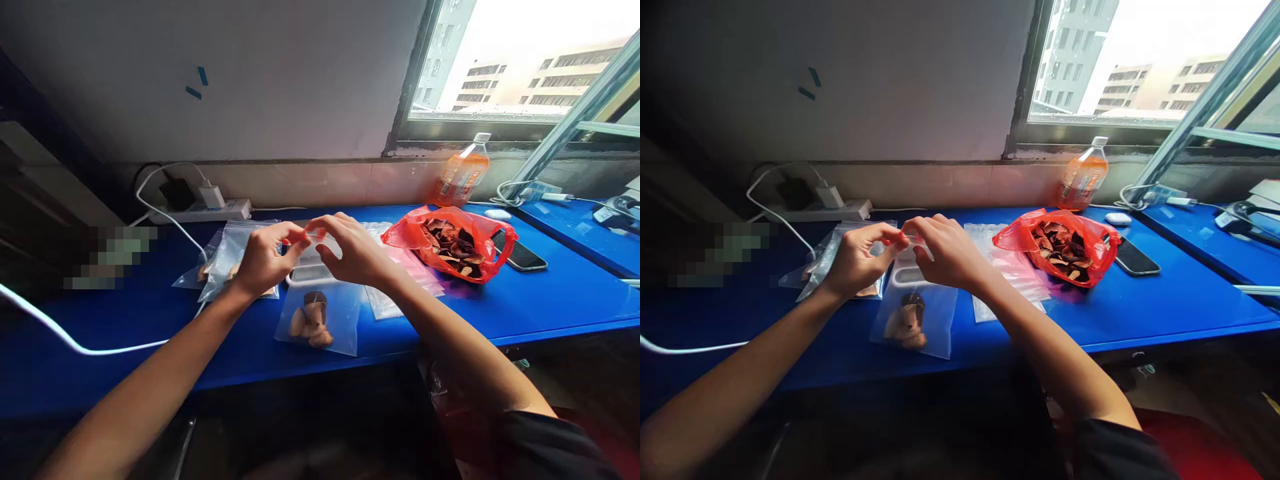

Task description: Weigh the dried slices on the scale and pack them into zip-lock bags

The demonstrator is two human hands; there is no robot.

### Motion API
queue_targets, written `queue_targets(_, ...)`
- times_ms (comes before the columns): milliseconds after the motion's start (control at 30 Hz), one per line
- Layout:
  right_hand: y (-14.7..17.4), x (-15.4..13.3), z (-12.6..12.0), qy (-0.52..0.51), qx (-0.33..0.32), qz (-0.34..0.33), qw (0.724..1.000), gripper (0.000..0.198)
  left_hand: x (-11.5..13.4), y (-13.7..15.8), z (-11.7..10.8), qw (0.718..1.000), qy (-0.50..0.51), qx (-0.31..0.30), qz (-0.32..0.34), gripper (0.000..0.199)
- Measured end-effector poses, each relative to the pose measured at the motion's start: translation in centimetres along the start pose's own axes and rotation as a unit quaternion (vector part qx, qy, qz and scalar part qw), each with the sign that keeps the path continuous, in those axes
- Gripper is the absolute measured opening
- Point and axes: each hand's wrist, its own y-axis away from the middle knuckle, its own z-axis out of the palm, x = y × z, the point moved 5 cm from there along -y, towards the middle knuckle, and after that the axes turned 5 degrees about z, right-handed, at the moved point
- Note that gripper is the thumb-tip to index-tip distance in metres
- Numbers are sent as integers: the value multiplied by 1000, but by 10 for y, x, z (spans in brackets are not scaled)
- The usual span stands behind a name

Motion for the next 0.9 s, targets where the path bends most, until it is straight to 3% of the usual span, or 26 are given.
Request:
queue_targets(200,1,9,12,-95,16,59,994,32,1,2,12,1000,12,-3,14,17)
queue_targets(400,1,11,17,-74,3,87,993,26,3,3,14,1000,-2,6,20,14)
queue_targets(500,0,13,20,-57,0,92,994,18,11,2,12,996,-49,29,62,11)
queue_targets(667,-6,18,10,-60,18,58,996,13,23,-3,1,986,-101,78,112,8)
queue_targets(900,-9,27,-6,-70,55,20,996,19,9,-4,-31,987,-41,151,39,11)
